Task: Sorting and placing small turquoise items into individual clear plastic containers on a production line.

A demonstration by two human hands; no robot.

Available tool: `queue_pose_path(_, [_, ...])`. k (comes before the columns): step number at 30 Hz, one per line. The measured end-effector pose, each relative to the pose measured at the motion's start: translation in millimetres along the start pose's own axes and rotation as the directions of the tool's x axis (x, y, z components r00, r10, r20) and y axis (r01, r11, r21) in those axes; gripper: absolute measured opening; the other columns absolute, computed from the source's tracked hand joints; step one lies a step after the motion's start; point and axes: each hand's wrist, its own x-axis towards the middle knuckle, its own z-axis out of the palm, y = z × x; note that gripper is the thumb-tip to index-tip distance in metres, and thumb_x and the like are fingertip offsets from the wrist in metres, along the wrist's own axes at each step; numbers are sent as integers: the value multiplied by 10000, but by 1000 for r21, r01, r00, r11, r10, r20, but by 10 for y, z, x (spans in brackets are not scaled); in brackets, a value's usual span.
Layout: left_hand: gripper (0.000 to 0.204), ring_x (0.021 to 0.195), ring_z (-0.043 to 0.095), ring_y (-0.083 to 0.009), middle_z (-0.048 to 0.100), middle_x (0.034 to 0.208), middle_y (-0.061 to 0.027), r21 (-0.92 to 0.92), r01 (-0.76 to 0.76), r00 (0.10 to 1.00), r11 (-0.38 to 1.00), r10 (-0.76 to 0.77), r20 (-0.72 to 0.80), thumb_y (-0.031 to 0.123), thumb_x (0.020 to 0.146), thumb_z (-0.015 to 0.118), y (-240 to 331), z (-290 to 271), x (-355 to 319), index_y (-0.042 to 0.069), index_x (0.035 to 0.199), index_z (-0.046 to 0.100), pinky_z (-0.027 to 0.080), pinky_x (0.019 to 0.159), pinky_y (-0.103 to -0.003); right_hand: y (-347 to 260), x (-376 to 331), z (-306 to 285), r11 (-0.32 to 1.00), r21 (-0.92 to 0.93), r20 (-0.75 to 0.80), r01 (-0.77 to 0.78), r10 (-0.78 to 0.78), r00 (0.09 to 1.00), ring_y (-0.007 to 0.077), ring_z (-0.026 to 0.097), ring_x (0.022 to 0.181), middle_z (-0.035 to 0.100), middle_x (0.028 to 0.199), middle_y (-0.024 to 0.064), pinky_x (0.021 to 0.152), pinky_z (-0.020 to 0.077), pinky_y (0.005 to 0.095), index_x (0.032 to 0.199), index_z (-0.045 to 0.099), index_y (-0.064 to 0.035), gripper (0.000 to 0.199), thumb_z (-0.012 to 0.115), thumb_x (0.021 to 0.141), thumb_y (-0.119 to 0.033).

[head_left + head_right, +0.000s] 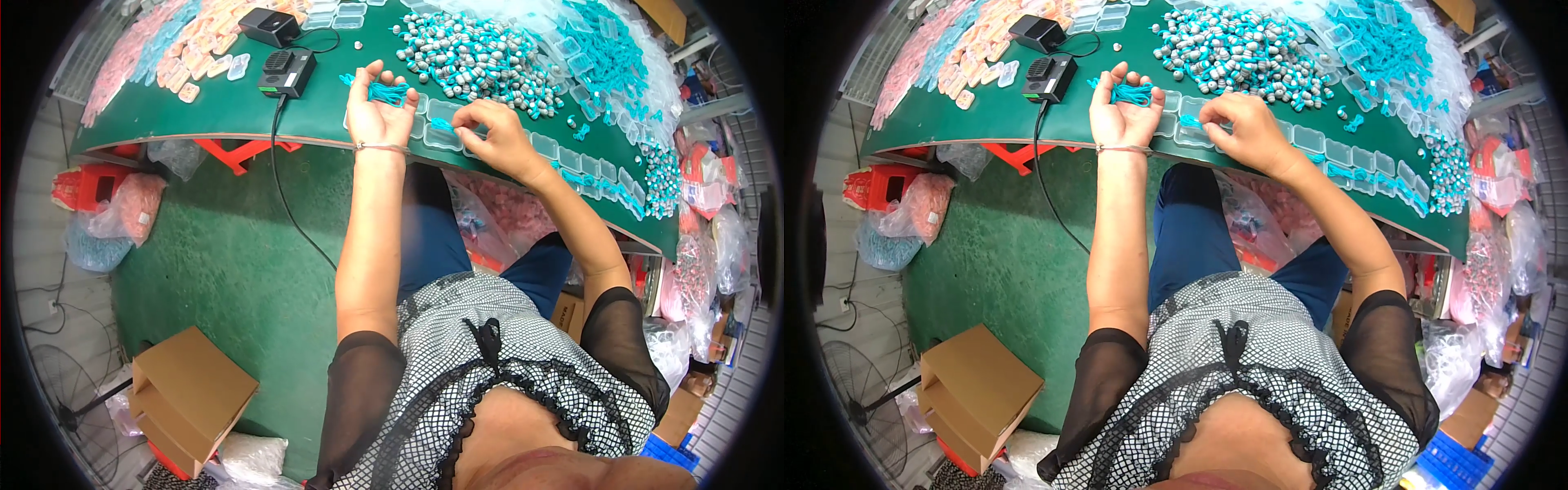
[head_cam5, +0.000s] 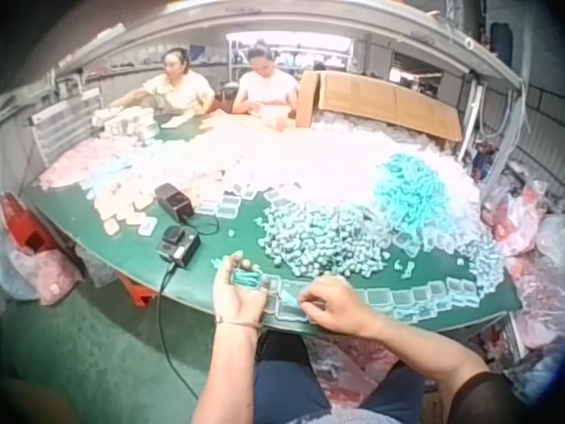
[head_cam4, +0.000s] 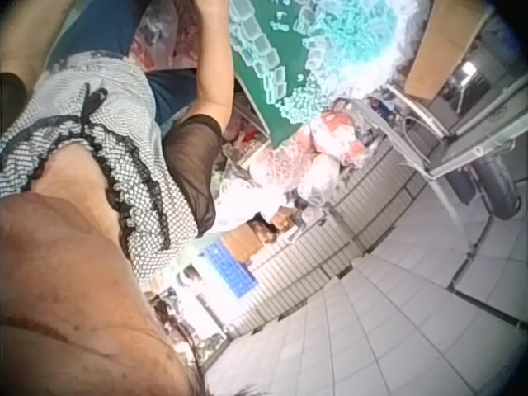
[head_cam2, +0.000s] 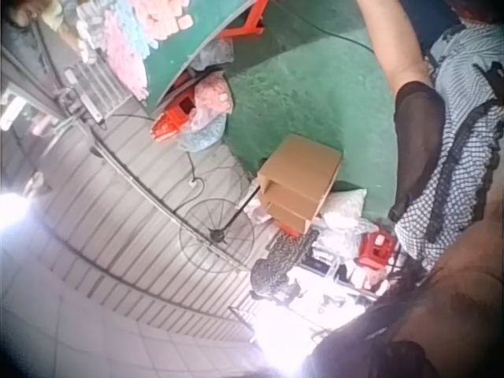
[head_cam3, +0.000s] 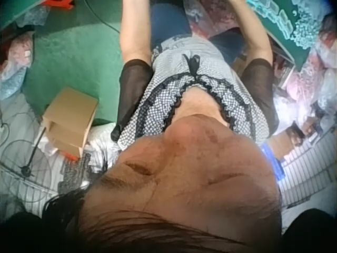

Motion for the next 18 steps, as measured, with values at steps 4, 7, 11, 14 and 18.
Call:
queue_pose_path(4, [216,834,513,-205,551,856,-23,25,-21,1000,999,21,3,300,924,544,12,-4,-9,98,973,601,458,711,-388,19,-29,87,989,-148,22,23,-20,1000,221,611,768,630,766,31,693,417,371,810,637,-102,79,672,738,-105])
queue_pose_path(7, [210,824,519,-204,553,846,-24,18,-29,1000,999,29,1,296,922,549,30,-54,-6,99,967,603,465,695,-388,7,-28,105,953,-298,121,48,-12,993,216,585,876,613,857,33,799,388,372,835,630,-98,75,662,768,-107])
queue_pose_path(11, [208,818,527,-206,557,839,-25,16,-28,1000,999,28,-7,297,921,553,45,-80,-3,100,966,602,471,681,-390,-34,7,97,956,-295,92,-2,30,995,226,566,904,606,876,25,803,377,376,848,632,-115,85,666,769,-116])
queue_pose_path(14, [211,824,532,-208,561,839,-24,27,-36,999,999,36,-4,300,920,557,33,-82,-6,100,970,601,474,676,-391,-2,6,111,947,-321,48,22,-7,999,224,565,898,598,869,20,798,370,375,847,632,-127,90,676,769,-134])
queue_pose_path(18, [241,830,532,-207,566,868,-26,128,-38,999,991,35,26,321,920,560,30,-66,-34,99,1007,594,474,690,-387,-4,19,104,904,-418,131,94,-42,990,222,563,897,590,872,15,782,371,375,864,629,-132,119,687,762,-150])
